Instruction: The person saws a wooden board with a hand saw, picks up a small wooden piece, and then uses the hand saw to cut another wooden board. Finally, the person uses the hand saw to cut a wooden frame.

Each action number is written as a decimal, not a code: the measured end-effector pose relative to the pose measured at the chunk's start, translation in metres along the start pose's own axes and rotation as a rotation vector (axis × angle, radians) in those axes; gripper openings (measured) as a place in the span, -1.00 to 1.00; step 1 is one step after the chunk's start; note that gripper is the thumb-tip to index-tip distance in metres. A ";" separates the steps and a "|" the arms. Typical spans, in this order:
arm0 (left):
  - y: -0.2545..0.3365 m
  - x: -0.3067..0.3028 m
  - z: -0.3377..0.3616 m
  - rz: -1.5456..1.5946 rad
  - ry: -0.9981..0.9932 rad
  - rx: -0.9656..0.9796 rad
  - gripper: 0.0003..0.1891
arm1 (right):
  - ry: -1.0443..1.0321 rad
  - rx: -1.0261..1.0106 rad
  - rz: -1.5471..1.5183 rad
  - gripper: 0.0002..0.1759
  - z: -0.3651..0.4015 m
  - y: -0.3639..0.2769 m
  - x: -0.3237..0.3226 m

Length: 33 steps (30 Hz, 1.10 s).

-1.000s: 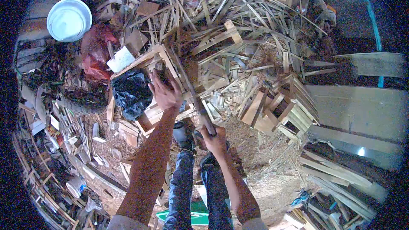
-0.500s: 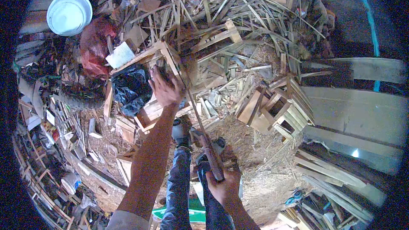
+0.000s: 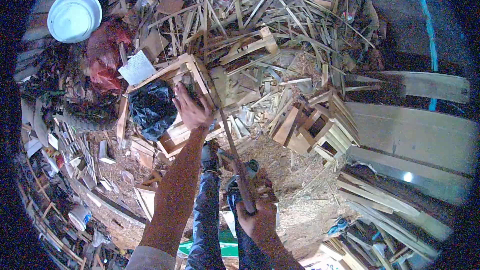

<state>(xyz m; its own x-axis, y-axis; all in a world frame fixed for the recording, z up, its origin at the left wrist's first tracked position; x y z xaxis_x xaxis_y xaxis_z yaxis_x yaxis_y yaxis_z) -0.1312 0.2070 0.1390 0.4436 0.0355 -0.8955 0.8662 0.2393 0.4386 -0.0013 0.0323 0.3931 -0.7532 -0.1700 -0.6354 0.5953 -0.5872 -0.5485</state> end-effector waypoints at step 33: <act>-0.002 0.003 0.002 -0.003 0.021 0.021 -0.16 | -0.004 0.134 -0.568 -0.74 -0.093 0.061 0.076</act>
Point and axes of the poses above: each hand's wrist, its own z-axis away from the middle knuckle, its own x-axis out of the palm, y = z × x, the point moved 1 cm from there along -z, towards the middle knuckle, and after that the axes turned 5 degrees about -x, right-handed, at the moved point
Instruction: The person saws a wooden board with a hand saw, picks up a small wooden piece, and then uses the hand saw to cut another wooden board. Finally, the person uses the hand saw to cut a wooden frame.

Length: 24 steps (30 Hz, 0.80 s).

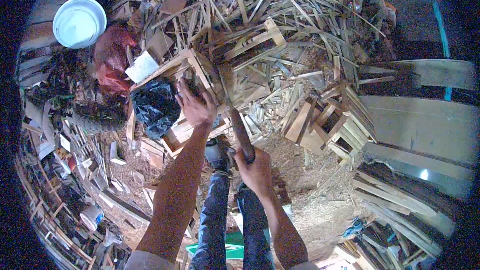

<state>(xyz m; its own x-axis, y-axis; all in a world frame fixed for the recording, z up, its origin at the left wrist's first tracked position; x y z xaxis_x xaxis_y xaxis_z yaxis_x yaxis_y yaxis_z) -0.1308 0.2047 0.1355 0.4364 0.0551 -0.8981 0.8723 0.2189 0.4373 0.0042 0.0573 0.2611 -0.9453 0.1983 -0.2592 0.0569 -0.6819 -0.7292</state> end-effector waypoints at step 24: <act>0.002 -0.005 0.000 0.040 -0.051 0.005 -0.16 | 0.020 -0.045 0.409 -0.81 0.029 -0.043 0.036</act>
Point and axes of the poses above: each hand's wrist, its own z-axis away from the middle knuckle, its own x-axis out of the palm, y = z × x, the point moved 1 cm from there along -z, towards the middle knuckle, and after that the axes turned 5 degrees about -x, right-handed, at the moved point
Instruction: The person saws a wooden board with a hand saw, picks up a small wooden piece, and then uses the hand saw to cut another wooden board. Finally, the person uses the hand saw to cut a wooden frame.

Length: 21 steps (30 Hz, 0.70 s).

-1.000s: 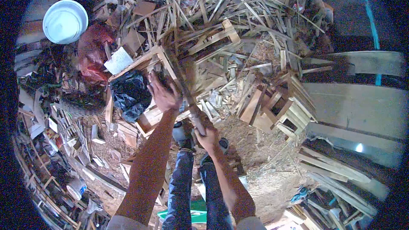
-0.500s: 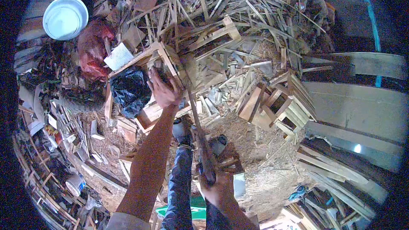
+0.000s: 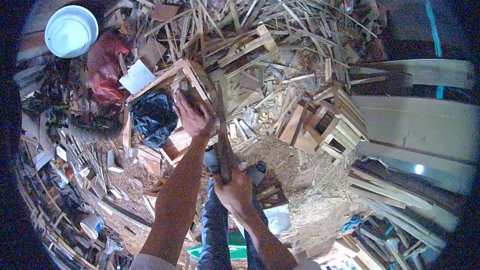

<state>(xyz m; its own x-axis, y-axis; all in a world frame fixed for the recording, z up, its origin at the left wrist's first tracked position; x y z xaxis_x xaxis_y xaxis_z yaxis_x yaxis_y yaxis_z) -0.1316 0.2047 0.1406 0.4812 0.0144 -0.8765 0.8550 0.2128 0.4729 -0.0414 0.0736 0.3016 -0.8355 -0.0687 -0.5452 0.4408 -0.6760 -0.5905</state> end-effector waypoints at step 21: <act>0.003 0.001 0.004 -0.045 0.042 0.010 -0.16 | 0.061 -0.004 -0.024 -0.71 0.031 0.031 -0.032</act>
Point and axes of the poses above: each hand's wrist, its own z-axis away from the middle knuckle, its own x-axis out of the palm, y = z × x, the point moved 1 cm from there along -z, towards the middle knuckle, and after that the axes turned 5 degrees about -x, right-handed, at the moved point
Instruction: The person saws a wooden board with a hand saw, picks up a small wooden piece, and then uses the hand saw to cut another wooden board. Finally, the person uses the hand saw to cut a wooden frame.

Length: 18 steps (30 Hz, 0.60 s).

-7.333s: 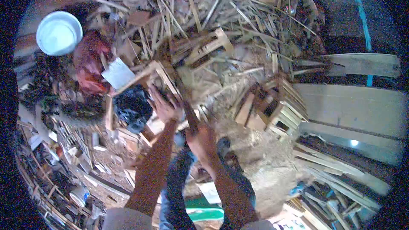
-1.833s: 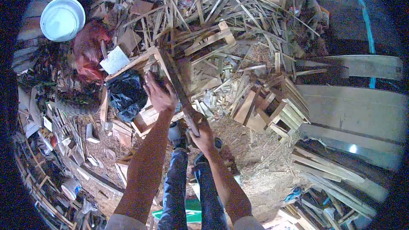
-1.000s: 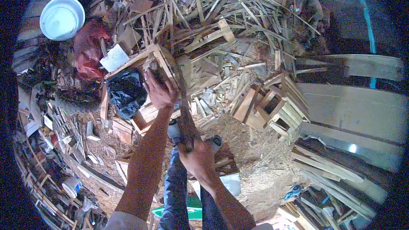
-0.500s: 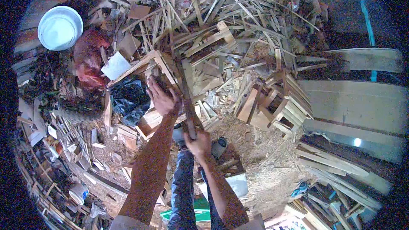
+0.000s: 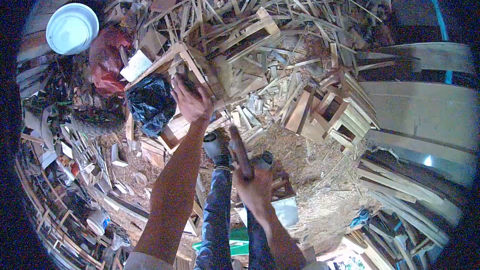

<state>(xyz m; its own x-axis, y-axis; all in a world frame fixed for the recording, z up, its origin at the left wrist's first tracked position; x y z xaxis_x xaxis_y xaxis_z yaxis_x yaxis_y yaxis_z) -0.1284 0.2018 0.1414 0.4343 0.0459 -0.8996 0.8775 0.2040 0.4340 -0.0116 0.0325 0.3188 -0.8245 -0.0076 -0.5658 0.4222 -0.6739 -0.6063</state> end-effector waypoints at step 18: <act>-0.006 0.004 0.000 0.006 -0.029 -0.002 -0.13 | 0.069 0.066 0.004 -0.75 -0.071 -0.019 0.050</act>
<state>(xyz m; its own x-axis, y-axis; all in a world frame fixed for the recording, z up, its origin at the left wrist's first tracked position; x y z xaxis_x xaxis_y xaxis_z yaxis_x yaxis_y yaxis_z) -0.1313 0.2005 0.1352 0.4450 0.0187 -0.8953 0.8745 0.2062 0.4389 -0.0337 0.0972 0.2621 -0.7941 0.0385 -0.6066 0.3980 -0.7213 -0.5668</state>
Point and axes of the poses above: each hand's wrist, its own z-axis away from the middle knuckle, its own x-axis out of the palm, y = z × x, the point moved 1 cm from there along -z, towards the middle knuckle, and after that the axes turned 5 degrees about -x, right-handed, at the moved point
